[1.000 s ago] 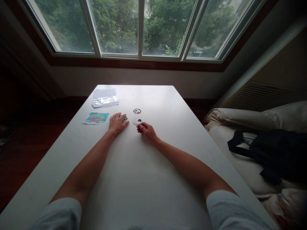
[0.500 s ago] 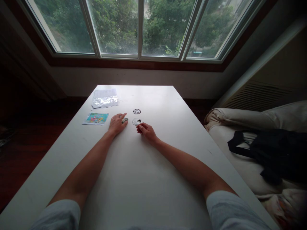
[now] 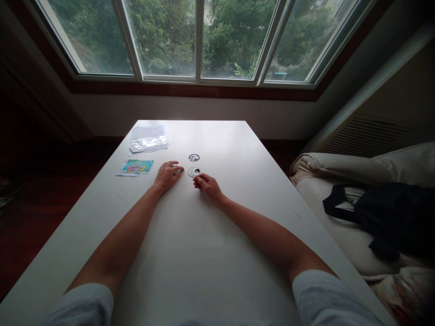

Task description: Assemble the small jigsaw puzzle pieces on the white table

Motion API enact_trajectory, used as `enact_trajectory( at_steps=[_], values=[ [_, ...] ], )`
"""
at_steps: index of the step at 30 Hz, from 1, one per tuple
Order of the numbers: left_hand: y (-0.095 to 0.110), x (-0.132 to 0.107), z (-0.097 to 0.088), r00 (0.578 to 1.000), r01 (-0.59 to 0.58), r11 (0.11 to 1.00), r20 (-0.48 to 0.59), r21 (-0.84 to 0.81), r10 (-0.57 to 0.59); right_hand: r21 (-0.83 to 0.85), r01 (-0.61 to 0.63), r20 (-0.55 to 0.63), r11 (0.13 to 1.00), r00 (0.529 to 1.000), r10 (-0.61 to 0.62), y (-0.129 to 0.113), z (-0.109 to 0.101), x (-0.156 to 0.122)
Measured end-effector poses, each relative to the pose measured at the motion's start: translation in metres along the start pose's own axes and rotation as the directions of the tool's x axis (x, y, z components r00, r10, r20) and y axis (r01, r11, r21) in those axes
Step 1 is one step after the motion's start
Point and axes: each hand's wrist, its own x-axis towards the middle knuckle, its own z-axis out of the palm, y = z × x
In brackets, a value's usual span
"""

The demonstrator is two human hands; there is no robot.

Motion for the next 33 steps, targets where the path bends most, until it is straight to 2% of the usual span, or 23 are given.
enact_trajectory(
  at_steps=[8,14,16,21,25,27,29,31,33],
  values=[
    [0.002,-0.001,-0.003,1.0,0.017,1.0,-0.023,-0.02,-0.017,0.001,-0.004,-0.003,1.0,1.0,0.004,0.0,0.0,0.0],
    [0.005,-0.002,0.002,0.978,0.203,0.974,-0.059,0.097,-0.199,0.001,-0.009,-0.003,1.0,1.0,0.009,0.0,0.0,0.0],
    [0.005,-0.003,0.005,0.973,0.23,0.967,-0.047,0.112,-0.227,-0.003,-0.006,-0.003,1.0,1.0,0.006,-0.001,0.0,0.0],
    [0.001,-0.003,0.005,0.98,0.198,0.978,-0.011,0.062,-0.198,-0.011,-0.01,0.002,1.0,1.0,0.01,-0.001,0.0,-0.001],
    [0.009,-0.002,-0.005,0.981,0.182,0.983,-0.079,0.025,-0.18,-0.005,-0.005,0.011,1.0,1.0,0.005,0.0,-0.004,0.0],
    [0.024,-0.002,-0.011,0.977,0.183,0.983,-0.11,0.0,-0.182,-0.007,0.004,0.003,1.0,1.0,-0.004,0.0,-0.007,0.0],
    [0.049,-0.005,-0.017,0.973,0.198,0.979,-0.106,-0.054,-0.203,-0.027,0.031,-0.017,0.999,0.999,-0.032,-0.001,-0.012,0.001],
    [0.087,-0.017,-0.026,0.97,0.208,0.966,-0.096,-0.152,-0.224,-0.065,0.059,-0.052,0.996,0.997,-0.063,-0.002,-0.016,0.002],
    [0.136,-0.044,-0.039,0.973,0.18,0.947,-0.096,-0.267,-0.212,-0.105,0.076,-0.079,0.992,0.993,-0.084,-0.002,-0.02,0.003]
  ],
)
